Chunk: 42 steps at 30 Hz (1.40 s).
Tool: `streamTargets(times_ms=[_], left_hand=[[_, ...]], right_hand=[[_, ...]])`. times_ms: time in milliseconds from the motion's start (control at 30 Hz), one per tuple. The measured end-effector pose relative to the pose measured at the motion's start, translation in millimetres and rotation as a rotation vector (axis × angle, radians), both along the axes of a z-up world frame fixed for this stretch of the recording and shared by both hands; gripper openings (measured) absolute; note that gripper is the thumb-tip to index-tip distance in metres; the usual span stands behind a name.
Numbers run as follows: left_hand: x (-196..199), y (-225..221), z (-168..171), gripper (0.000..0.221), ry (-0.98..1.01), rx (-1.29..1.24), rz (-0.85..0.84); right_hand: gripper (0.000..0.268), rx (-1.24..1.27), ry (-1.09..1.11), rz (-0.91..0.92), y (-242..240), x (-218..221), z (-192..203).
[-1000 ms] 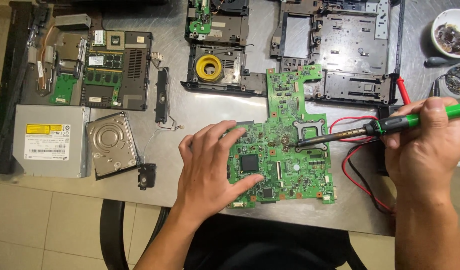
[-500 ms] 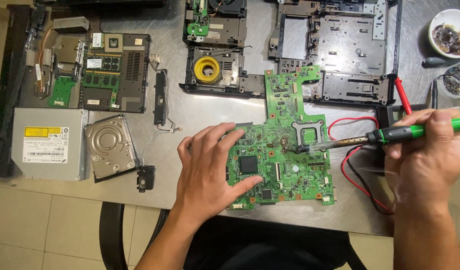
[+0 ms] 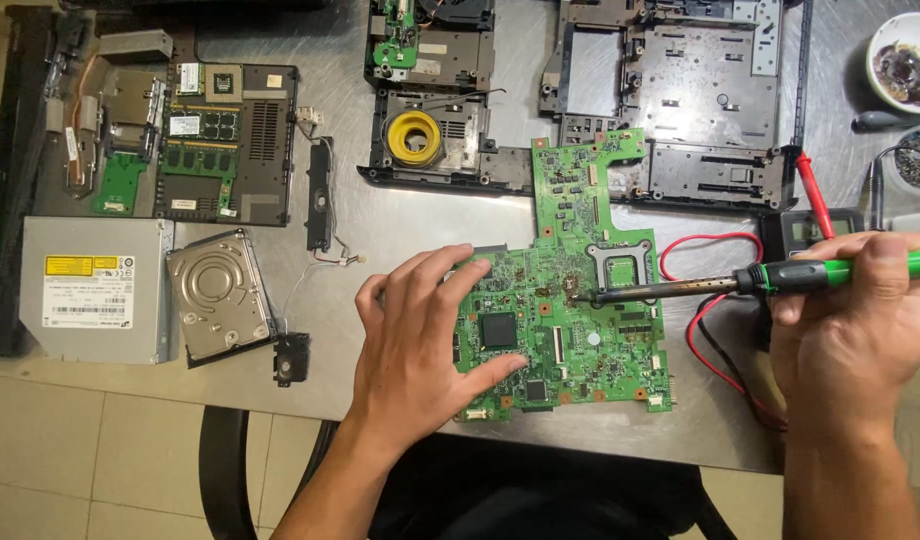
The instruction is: Repairing a laptop motherboard using a soldering iron and a probe to fix components
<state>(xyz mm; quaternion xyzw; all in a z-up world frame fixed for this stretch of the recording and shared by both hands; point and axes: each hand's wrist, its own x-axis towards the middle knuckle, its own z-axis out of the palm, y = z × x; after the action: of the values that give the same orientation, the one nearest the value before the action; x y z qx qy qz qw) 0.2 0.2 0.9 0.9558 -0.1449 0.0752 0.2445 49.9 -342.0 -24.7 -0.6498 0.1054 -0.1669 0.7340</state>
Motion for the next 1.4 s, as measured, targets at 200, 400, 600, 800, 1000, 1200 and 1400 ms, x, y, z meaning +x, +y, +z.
streamTargets(times_ms=[200,400,600,800,1000,1200,1400], left_hand=[[-0.4,0.4,-1.3,0.088,0.009,-0.005,0.003],[0.3,0.5,-1.5,0.087,0.000,-0.013,0.003],[-0.1,0.0,-2.4,0.087,0.009,-0.014,0.008],[0.5,-0.5,-3.2,0.088,0.009,0.024,0.004],[0.2,-0.6,-3.8,0.087,0.015,0.027,-0.001],[-0.2,0.0,-2.9,0.075,0.028,-0.008,-0.003],[-1.6,-0.1,-2.3,0.073,-0.011,-0.018,-0.002]], right_hand=[[0.023,0.000,-0.014,0.016,0.8,-0.8,0.2],[0.027,-0.020,-0.012,-0.004,-2.2,-5.0,-4.1],[0.025,0.134,0.027,-0.086,-5.5,-6.7,1.2],[0.016,0.008,-0.103,-0.221,-2.5,-46.6,-5.2],[0.034,-0.093,-0.116,-0.329,17.3,-78.3,-7.0],[0.034,-0.085,-0.101,-0.228,33.3,-105.9,-7.6],[0.030,-0.029,-0.106,-0.352,39.9,-113.4,-8.4]])
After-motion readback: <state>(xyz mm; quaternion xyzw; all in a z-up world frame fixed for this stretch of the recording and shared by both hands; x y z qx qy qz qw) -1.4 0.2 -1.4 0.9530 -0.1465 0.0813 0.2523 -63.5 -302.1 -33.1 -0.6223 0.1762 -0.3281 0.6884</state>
